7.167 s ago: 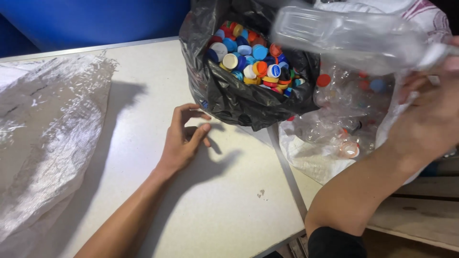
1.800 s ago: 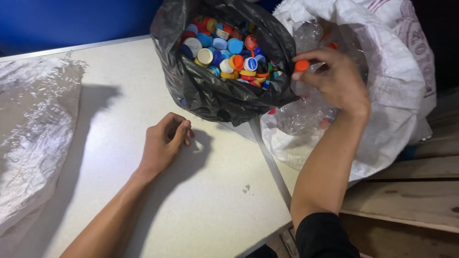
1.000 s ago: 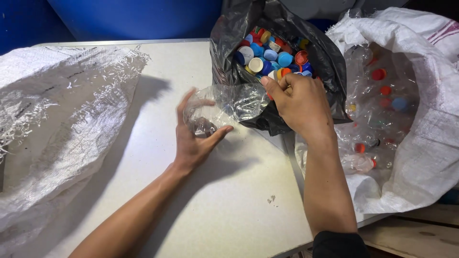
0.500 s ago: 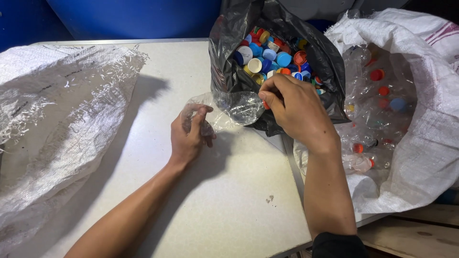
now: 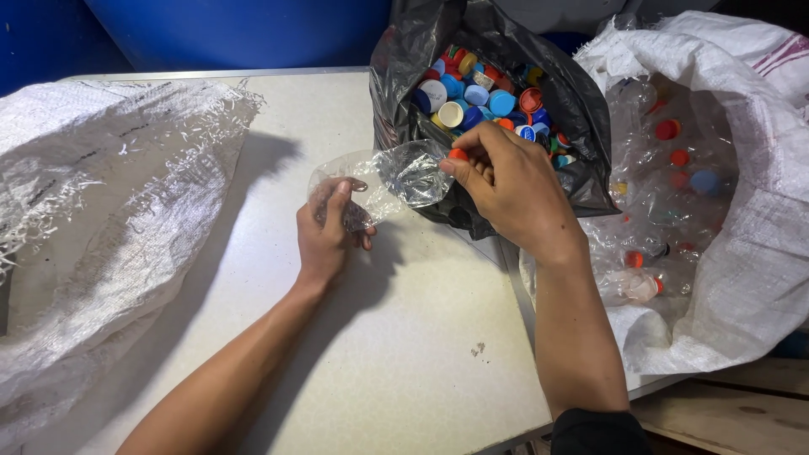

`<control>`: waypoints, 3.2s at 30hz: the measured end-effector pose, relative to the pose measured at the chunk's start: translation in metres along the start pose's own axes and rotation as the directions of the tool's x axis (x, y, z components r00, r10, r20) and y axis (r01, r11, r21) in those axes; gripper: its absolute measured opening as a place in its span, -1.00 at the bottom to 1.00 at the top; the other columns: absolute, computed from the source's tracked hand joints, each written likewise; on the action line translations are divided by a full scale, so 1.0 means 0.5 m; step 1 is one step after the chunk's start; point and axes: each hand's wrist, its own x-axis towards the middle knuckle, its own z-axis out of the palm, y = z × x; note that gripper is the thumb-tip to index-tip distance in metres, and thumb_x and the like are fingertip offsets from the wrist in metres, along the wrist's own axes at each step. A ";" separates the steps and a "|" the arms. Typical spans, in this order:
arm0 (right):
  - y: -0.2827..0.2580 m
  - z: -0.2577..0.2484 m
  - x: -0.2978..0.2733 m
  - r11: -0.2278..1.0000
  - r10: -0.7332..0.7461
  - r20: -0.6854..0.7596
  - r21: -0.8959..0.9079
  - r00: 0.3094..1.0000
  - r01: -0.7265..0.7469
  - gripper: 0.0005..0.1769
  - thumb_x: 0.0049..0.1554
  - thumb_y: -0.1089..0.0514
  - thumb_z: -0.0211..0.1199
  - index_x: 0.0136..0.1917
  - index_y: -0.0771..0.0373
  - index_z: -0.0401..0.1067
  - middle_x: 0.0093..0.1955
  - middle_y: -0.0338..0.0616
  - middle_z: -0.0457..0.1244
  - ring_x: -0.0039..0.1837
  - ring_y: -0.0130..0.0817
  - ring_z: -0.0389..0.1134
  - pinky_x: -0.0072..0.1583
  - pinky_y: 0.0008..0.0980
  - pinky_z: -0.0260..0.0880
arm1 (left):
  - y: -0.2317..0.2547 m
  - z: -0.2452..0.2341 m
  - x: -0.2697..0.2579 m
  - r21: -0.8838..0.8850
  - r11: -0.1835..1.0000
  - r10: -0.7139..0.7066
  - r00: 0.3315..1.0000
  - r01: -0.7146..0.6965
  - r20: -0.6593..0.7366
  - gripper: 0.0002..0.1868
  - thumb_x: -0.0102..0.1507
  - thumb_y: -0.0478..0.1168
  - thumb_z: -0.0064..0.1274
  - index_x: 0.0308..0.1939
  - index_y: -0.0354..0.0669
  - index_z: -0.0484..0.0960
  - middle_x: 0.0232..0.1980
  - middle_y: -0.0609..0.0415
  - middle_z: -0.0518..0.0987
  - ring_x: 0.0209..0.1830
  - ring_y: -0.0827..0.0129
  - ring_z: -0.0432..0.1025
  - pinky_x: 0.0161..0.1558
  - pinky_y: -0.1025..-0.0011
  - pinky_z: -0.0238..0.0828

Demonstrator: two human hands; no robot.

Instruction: The person repeatedly picks up clear plastic bottles from a white sack, removes the bottle caps by hand, and places the caps into a black bag. The empty bottles are then returned to the white sack. This process is repeated continuously throughout the video.

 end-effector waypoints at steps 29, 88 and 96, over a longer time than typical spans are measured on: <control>0.010 -0.038 -0.008 0.957 -0.275 0.069 0.119 0.959 0.266 -0.69 0.12 0.14 0.45 0.15 0.15 0.58 0.19 -0.18 0.40 0.07 -0.41 0.46 0.09 -0.42 0.48 | -0.007 -0.002 0.000 0.009 0.994 -0.105 0.994 0.105 -0.007 -0.45 0.45 0.11 -0.24 -0.08 -0.33 0.63 -0.61 0.03 0.50 -0.71 0.47 0.40 -0.65 0.49 0.34; 0.479 -0.156 -0.034 0.802 0.561 -0.113 -0.170 0.820 -0.573 -0.30 0.22 0.07 0.28 0.57 0.25 0.21 0.13 0.04 0.42 0.19 -0.16 0.44 0.22 -0.21 0.35 | 0.003 0.025 0.002 0.261 0.963 -0.108 0.987 0.074 0.120 -0.60 0.47 -0.09 -0.12 -0.28 -0.33 0.63 -0.49 0.05 0.60 -0.60 0.54 0.43 -0.51 0.53 0.39; 0.564 -0.139 -0.020 0.868 0.476 -0.013 0.163 0.879 -0.468 -0.15 0.22 0.27 0.27 0.65 0.30 -0.08 0.04 0.03 0.41 0.00 -0.37 0.40 -0.03 -0.37 0.37 | 0.010 0.026 0.001 0.305 0.949 -0.107 0.990 0.075 0.089 -0.58 0.47 -0.08 -0.13 -0.30 -0.34 0.62 -0.52 0.04 0.59 -0.62 0.53 0.42 -0.52 0.52 0.36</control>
